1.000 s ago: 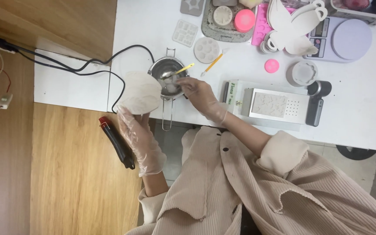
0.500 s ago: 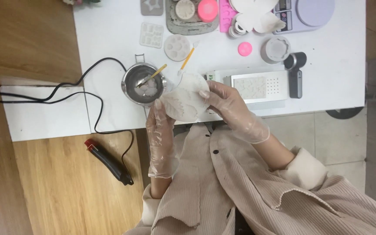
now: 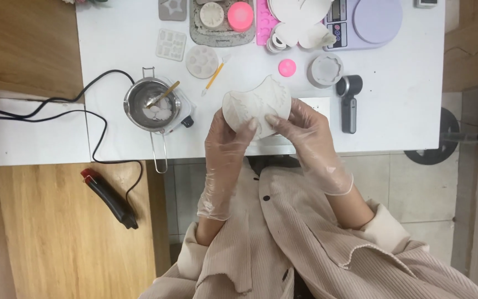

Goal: Preparing wax shapes and molds for candle making at a workstation.

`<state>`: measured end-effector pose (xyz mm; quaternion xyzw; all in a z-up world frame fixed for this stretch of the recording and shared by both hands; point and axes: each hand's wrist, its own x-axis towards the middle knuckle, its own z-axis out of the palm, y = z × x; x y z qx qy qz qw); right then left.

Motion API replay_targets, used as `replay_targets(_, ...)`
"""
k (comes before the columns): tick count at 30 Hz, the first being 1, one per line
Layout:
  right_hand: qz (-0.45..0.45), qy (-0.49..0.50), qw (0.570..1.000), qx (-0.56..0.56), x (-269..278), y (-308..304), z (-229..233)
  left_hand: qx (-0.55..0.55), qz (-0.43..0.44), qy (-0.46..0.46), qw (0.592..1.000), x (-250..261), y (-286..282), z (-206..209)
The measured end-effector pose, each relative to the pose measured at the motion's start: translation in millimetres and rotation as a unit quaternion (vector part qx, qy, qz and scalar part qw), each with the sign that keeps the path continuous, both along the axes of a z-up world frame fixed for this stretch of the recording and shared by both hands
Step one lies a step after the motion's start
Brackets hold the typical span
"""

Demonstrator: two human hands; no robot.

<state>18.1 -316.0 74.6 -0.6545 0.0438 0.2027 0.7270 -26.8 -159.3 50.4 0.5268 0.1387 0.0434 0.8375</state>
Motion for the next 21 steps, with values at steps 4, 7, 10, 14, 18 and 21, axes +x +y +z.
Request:
replay_targets(4, 0.024, 0.021, 0.999, 0.002, 10.8, -34.0, 9.4, -0.006, 0.024, 0.01, 1.0, 2.2, -32.8, 5.3)
replay_targets(7, 0.065, 0.044, 0.997, -0.004, 17.7, -57.3, 17.8, 0.002, 0.045, 0.045, 0.998, -0.3, -56.1, 20.6)
replay_targets(10, 0.105, 0.046, 0.993, -0.006, 24.6, -76.3, 18.5, 0.011, 0.067, 0.066, 0.996, -3.1, -76.0, 23.7)
replay_targets(14, 0.134, 0.06, 0.989, 0.0, 33.5, -91.6, 10.7, 0.022, 0.1, 0.072, 0.992, -6.8, -95.5, 27.1)
replay_targets(18, 0.182, 0.047, 0.982, 0.014, 41.3, -91.9, 15.0, 0.047, 0.122, 0.099, 0.986, -9.2, -98.1, 38.8)
replay_targets(21, 0.184, 0.043, 0.982, -0.003, 47.8, -86.7, 15.4, 0.07, 0.126, 0.125, 0.982, -6.7, -94.0, 35.0)
